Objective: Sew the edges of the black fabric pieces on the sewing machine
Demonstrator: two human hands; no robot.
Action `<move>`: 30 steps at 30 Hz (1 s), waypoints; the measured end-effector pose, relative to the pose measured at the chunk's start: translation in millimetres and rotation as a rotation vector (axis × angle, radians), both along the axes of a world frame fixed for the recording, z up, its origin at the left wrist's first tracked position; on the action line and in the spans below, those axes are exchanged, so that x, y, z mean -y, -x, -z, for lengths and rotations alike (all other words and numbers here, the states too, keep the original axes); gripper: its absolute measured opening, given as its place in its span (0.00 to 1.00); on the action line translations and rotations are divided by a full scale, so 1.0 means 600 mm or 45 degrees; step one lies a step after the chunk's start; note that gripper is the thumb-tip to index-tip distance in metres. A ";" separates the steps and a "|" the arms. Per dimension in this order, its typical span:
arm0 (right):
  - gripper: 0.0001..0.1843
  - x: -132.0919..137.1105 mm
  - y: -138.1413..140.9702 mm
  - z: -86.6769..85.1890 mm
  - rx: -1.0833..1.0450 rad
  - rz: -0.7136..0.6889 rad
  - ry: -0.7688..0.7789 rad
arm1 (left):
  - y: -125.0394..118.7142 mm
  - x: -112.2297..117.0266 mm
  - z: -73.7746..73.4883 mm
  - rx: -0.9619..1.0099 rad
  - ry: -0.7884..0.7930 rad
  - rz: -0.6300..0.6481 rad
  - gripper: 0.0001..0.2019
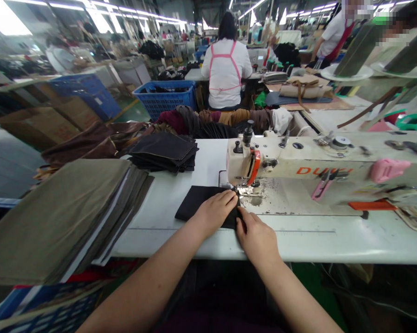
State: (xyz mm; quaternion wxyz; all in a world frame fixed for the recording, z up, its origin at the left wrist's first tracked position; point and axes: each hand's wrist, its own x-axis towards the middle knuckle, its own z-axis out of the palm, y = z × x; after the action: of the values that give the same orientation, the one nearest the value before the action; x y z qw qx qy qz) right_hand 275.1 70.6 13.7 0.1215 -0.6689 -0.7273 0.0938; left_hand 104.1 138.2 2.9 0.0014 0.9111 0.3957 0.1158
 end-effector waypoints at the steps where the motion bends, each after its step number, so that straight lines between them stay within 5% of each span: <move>1: 0.22 0.001 -0.001 -0.001 -0.019 0.000 0.012 | 0.000 0.000 0.001 -0.007 -0.005 -0.005 0.20; 21: 0.21 0.004 -0.010 -0.007 -0.220 0.026 0.107 | 0.004 0.004 -0.008 -0.099 -0.001 0.006 0.24; 30: 0.20 -0.012 -0.009 -0.006 -0.280 0.031 0.085 | 0.017 0.055 0.003 0.051 -0.124 0.121 0.18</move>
State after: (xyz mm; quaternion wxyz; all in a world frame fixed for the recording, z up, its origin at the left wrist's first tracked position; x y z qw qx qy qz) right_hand 280.7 77.6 17.5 0.1792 -0.6670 -0.6980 0.1893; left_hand 93.9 105.0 1.0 -0.0296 0.9254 0.3457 0.1527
